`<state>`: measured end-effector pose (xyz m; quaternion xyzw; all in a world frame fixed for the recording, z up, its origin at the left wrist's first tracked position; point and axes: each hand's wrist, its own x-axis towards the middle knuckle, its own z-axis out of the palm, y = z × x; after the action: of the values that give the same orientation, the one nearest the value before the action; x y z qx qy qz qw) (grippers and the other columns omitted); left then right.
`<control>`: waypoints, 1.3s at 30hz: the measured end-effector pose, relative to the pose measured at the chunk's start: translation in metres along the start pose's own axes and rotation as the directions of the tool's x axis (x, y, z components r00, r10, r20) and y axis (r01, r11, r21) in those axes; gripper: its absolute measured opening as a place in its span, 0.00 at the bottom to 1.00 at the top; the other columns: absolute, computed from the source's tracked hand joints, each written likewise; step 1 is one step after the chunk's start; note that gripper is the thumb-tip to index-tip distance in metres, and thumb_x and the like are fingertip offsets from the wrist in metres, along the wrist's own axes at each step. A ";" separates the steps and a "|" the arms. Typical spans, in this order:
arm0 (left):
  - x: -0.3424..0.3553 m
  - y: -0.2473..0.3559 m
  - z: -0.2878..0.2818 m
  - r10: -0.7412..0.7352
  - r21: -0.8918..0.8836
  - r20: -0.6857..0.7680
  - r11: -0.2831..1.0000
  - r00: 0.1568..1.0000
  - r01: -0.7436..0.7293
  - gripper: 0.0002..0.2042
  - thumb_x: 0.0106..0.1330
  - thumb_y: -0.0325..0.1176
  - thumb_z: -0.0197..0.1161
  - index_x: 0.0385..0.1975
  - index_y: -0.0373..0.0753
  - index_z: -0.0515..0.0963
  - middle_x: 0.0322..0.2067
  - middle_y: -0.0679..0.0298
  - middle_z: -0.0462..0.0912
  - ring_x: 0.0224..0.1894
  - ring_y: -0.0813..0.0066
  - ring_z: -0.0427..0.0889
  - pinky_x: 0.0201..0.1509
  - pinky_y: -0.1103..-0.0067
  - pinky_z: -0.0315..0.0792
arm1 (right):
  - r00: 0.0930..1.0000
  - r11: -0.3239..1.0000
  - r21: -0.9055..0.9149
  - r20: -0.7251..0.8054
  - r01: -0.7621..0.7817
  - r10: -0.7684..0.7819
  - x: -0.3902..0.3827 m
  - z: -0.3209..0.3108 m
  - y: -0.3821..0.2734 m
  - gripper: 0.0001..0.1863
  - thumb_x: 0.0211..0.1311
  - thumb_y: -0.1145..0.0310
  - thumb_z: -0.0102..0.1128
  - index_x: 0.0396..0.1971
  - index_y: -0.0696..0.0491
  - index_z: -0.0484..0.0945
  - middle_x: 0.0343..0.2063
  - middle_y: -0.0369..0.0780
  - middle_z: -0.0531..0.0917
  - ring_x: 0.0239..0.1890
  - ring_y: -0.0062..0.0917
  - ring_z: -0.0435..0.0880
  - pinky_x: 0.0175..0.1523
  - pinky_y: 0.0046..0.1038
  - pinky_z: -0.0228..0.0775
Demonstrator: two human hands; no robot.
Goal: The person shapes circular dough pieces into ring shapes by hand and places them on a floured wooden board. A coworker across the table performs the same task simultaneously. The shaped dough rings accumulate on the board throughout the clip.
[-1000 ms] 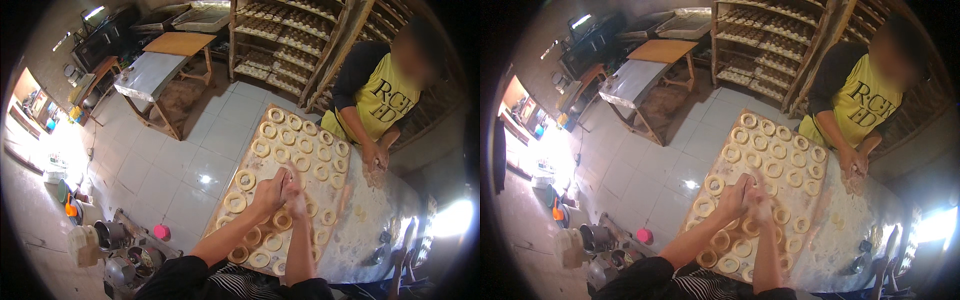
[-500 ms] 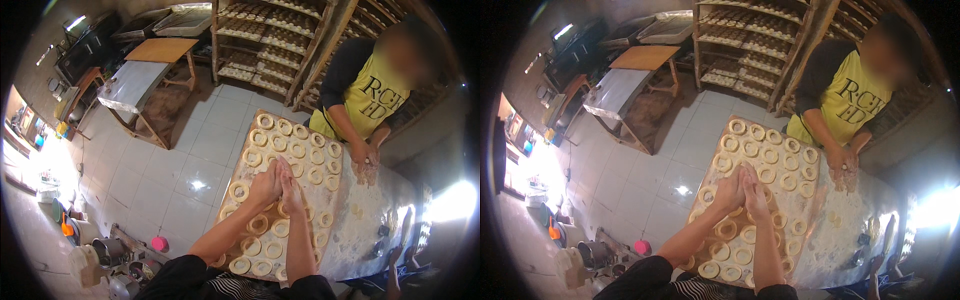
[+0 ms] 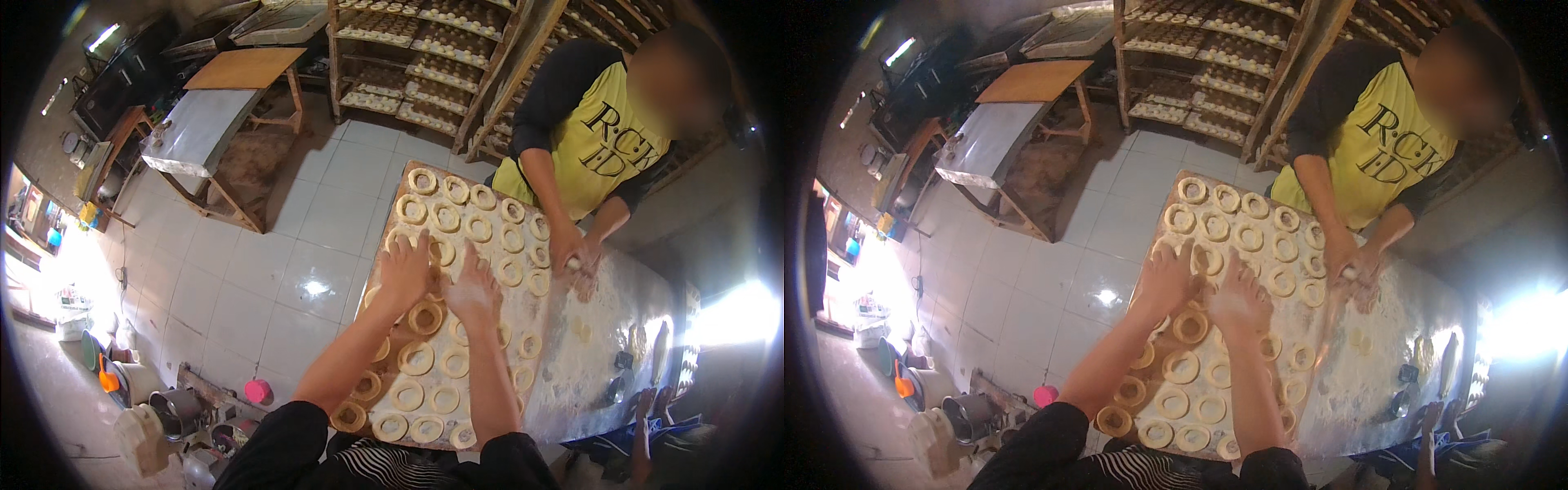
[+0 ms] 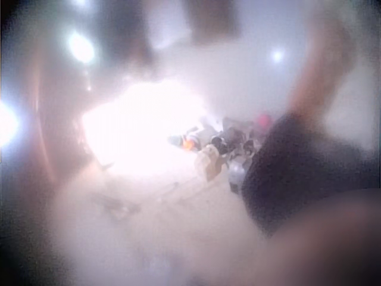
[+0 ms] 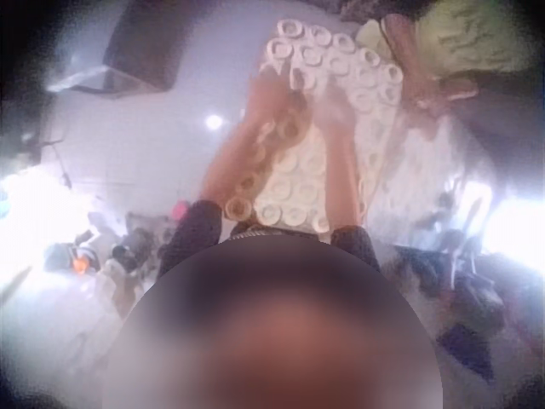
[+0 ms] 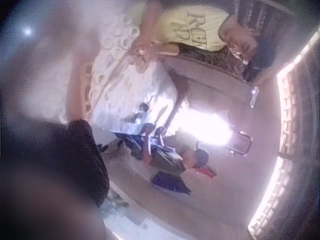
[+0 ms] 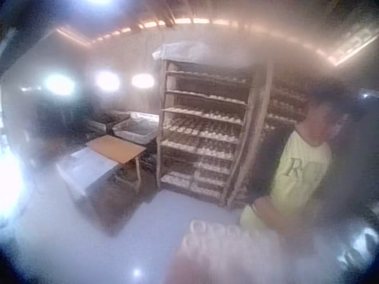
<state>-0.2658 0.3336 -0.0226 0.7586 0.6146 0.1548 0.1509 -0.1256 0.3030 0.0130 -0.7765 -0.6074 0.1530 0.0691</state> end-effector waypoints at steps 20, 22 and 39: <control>-0.081 -0.082 -0.080 0.027 -0.309 0.034 0.951 0.999 -0.015 0.19 0.56 0.21 0.62 0.48 0.45 0.80 0.44 0.53 0.76 0.49 0.53 0.75 0.51 0.64 0.73 | 0.778 0.763 0.154 -0.096 0.627 -0.620 -0.091 0.023 -0.007 0.23 0.52 0.75 0.60 0.52 0.50 0.78 0.48 0.37 0.79 0.51 0.36 0.76 0.54 0.41 0.70; -0.090 -0.089 -0.079 0.107 -0.240 0.048 0.966 0.993 -0.092 0.16 0.58 0.23 0.61 0.45 0.49 0.82 0.44 0.56 0.75 0.50 0.54 0.74 0.53 0.66 0.72 | 0.756 0.756 0.059 -0.129 0.652 -0.642 -0.091 0.032 -0.015 0.23 0.52 0.74 0.60 0.52 0.50 0.78 0.48 0.36 0.80 0.50 0.35 0.77 0.53 0.40 0.70; -0.075 -0.097 -0.062 0.242 -0.205 0.023 0.951 0.970 -0.232 0.19 0.57 0.28 0.66 0.49 0.49 0.81 0.48 0.58 0.75 0.52 0.56 0.75 0.56 0.67 0.72 | 0.782 0.778 0.082 -0.087 0.623 -0.617 -0.059 0.031 -0.032 0.20 0.55 0.73 0.55 0.50 0.54 0.78 0.48 0.43 0.81 0.50 0.40 0.77 0.55 0.41 0.68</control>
<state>-0.3922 0.2818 -0.0112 0.8112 0.4966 0.2147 0.2218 -0.1781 0.2515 0.0022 -0.5324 -0.8179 0.1324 0.1736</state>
